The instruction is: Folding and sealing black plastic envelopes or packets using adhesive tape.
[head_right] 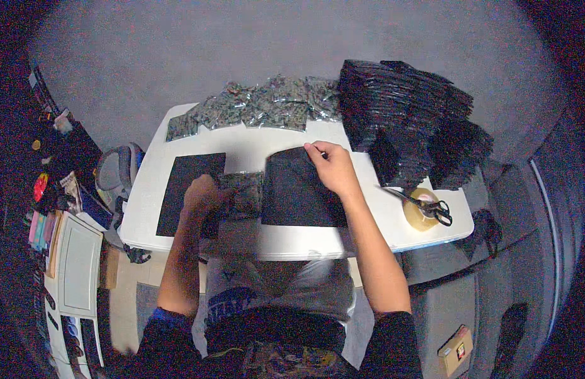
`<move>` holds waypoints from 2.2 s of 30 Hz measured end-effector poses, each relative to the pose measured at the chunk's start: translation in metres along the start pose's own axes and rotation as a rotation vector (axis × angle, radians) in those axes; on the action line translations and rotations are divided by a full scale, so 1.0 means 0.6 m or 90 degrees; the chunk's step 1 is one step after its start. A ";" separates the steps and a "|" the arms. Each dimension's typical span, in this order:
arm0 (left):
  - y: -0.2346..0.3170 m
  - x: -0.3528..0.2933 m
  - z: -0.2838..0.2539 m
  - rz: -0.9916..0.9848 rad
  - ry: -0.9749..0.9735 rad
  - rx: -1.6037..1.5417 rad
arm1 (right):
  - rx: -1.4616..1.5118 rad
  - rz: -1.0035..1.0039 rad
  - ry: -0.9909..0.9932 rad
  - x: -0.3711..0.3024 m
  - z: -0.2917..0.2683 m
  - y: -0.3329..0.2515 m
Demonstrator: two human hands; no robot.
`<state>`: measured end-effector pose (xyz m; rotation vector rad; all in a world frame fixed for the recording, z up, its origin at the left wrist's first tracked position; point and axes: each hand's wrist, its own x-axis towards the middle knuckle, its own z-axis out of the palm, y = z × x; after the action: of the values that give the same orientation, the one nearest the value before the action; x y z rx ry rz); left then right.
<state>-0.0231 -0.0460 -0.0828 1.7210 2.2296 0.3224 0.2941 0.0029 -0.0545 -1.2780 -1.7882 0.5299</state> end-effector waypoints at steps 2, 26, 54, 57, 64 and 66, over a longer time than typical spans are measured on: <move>-0.005 0.011 0.009 0.038 0.000 -0.018 | 0.008 0.013 -0.004 -0.001 0.001 0.003; 0.029 -0.057 0.053 0.027 -0.331 -0.782 | -0.072 -0.187 -0.052 -0.016 0.046 -0.096; 0.124 -0.051 0.106 0.442 -0.026 -0.721 | -0.185 -0.381 -0.089 -0.090 0.103 -0.097; 0.105 -0.103 0.060 0.338 -0.028 -0.780 | -0.155 -0.375 -0.117 -0.090 0.094 -0.101; 0.016 -0.074 0.021 0.376 -0.052 -0.270 | -0.135 -0.207 -0.113 -0.094 -0.060 -0.038; -0.022 -0.057 0.029 0.275 -0.210 -0.188 | -0.139 -0.131 -0.119 -0.096 -0.106 0.003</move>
<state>-0.0202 -0.0828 -0.1000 1.9109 1.4916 0.4045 0.3542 -0.0576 -0.0436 -1.2003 -2.1539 0.3544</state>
